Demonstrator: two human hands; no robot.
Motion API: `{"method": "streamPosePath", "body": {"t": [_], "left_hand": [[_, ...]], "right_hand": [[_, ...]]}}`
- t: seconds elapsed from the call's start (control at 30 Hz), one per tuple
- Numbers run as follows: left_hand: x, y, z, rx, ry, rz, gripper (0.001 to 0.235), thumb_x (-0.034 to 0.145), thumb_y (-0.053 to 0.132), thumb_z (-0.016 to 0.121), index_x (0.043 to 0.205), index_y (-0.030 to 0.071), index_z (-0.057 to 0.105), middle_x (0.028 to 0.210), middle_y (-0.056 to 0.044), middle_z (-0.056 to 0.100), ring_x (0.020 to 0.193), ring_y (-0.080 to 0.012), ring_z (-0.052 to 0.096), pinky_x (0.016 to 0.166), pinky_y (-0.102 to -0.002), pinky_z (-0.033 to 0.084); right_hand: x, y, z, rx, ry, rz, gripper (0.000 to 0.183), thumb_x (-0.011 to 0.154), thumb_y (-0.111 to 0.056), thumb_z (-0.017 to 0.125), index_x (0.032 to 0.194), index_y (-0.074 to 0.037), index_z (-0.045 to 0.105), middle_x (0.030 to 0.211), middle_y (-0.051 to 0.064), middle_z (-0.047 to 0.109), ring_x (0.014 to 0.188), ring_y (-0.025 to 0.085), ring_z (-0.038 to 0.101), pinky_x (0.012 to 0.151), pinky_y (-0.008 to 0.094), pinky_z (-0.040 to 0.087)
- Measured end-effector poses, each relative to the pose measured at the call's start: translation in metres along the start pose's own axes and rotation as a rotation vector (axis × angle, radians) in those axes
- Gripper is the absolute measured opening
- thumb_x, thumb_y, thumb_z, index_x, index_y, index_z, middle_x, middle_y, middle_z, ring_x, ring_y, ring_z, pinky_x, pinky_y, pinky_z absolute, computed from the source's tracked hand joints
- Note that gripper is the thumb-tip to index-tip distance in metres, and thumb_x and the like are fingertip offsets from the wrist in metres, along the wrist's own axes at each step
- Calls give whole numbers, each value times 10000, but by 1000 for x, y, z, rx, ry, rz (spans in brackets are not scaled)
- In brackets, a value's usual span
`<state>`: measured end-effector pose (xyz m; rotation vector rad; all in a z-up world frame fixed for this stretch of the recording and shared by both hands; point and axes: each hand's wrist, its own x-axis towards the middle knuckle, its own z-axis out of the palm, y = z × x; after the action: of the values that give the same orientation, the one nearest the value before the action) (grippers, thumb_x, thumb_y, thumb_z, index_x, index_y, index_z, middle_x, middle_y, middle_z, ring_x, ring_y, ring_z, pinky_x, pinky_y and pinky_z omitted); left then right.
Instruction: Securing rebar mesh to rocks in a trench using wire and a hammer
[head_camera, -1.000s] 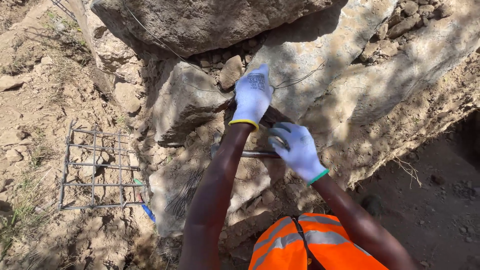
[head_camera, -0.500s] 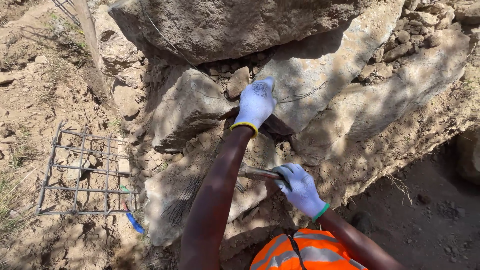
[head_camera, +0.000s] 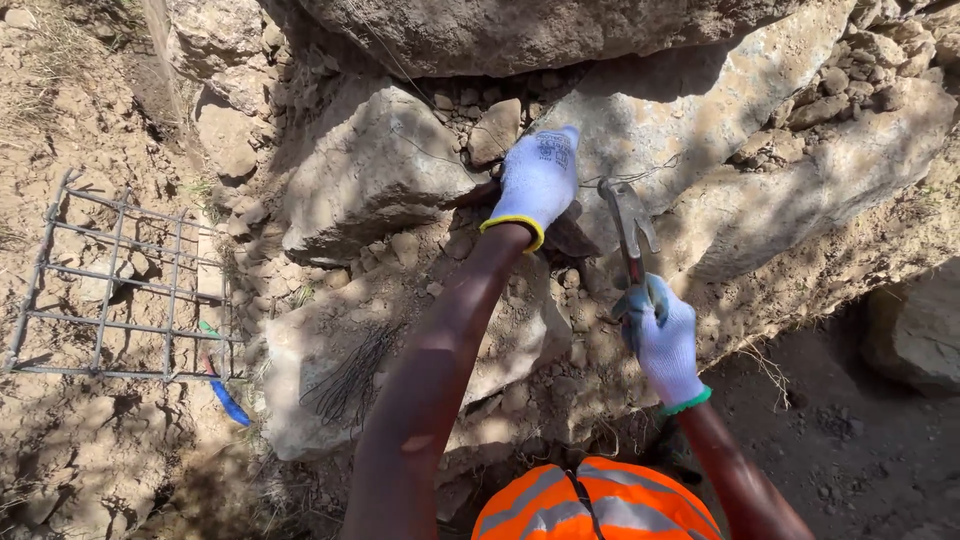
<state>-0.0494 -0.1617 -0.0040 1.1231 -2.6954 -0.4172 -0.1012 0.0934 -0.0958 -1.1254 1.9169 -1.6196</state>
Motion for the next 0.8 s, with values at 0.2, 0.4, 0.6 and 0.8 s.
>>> {"method": "streamPosePath", "body": {"t": [0.2,0.4,0.6,0.8], "left_hand": [[-5,5,-10,-78,4,4,239,938,41,614,1144,33,734,997,-200,788,1084,-452,766,884,-582,658],[0,2,-1,-71,56,29,254,936,43,608,1149,40,746,1002,-182,800,1091,-442,770,845,-590,668],[-1,-4,10,-35,162,103,204,930,35,599,1046,52,766,915,-139,807,1017,-394,796,837,-533,671],[-11,-2,1,96,214,164,185,929,63,619,1033,72,772,916,-119,814,1016,-339,798,856,-478,665]], "right_hand": [[16,21,0,-127,80,-80,400,1190,-278,483,975,-41,722,616,178,637,513,246,593,514,374,469],[24,-39,7,91,-4,147,380,1182,-259,466,1039,-1,705,627,152,552,461,203,443,448,352,415],[14,-50,6,70,146,-73,481,1205,-361,417,1105,2,715,676,161,615,486,174,492,471,298,420],[25,-46,-6,22,-10,219,442,1166,-355,560,1020,32,717,584,186,519,400,201,420,364,368,356]]}}
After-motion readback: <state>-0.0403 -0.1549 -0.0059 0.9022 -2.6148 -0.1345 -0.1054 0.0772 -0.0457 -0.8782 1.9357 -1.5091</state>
